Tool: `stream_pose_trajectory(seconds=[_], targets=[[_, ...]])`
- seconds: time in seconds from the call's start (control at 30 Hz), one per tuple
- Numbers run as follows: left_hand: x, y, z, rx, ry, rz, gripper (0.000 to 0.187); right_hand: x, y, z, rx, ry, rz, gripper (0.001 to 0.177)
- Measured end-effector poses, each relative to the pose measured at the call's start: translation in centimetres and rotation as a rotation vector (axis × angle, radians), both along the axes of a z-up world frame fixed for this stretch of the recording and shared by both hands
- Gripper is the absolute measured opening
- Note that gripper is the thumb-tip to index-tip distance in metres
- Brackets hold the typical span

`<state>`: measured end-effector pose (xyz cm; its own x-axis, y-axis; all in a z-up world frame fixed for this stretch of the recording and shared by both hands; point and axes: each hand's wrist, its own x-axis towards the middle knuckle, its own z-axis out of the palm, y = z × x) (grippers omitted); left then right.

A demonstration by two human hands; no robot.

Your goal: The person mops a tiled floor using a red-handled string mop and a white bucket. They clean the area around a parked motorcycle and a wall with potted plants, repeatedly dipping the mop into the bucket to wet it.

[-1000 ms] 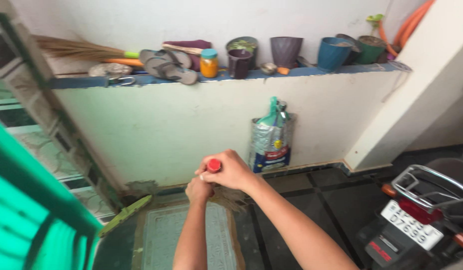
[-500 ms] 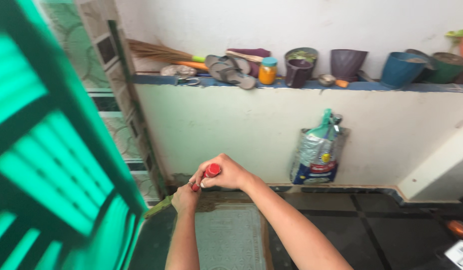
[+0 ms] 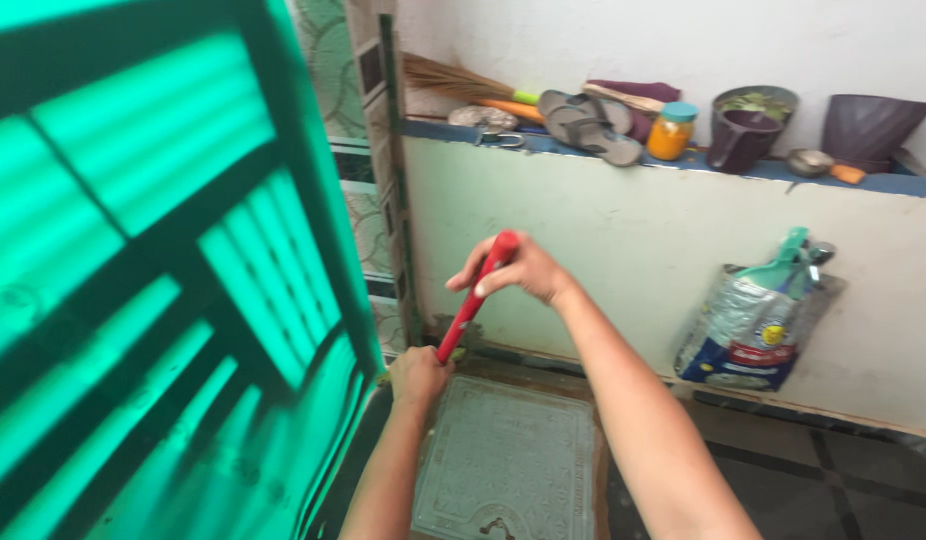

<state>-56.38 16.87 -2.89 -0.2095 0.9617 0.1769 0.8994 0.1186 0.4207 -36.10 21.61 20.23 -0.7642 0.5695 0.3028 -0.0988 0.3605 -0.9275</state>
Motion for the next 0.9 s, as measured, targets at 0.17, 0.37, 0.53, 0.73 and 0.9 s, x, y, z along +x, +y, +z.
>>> stream_pose_trajectory(seconds=[0.17,0.37,0.53,0.73,0.9], targets=[[-0.4,-1.7,2.4,-0.092,-0.027,-0.009,0.033,-2.3,-0.3,0.8,-0.041,0.158,-0.245,0.017],[-1.4,-0.6,2.7,-0.123,-0.089,0.030,0.032,-5.5,-1.3,-0.9,-0.201,0.358,-0.363,0.035],[-3.0,1.7,-1.4,-0.104,-0.151,0.079,0.028,-7.2,-2.3,-3.5,-0.141,0.240,-0.384,0.034],[-5.1,3.2,-7.7,-0.241,-0.199,0.021,0.040,-7.5,-5.6,-6.9,-0.034,0.076,-0.087,0.039],[-4.5,4.1,-8.7,-0.367,-0.131,-0.155,0.046,-5.8,-6.4,-6.2,-0.049,0.086,0.009,0.049]])
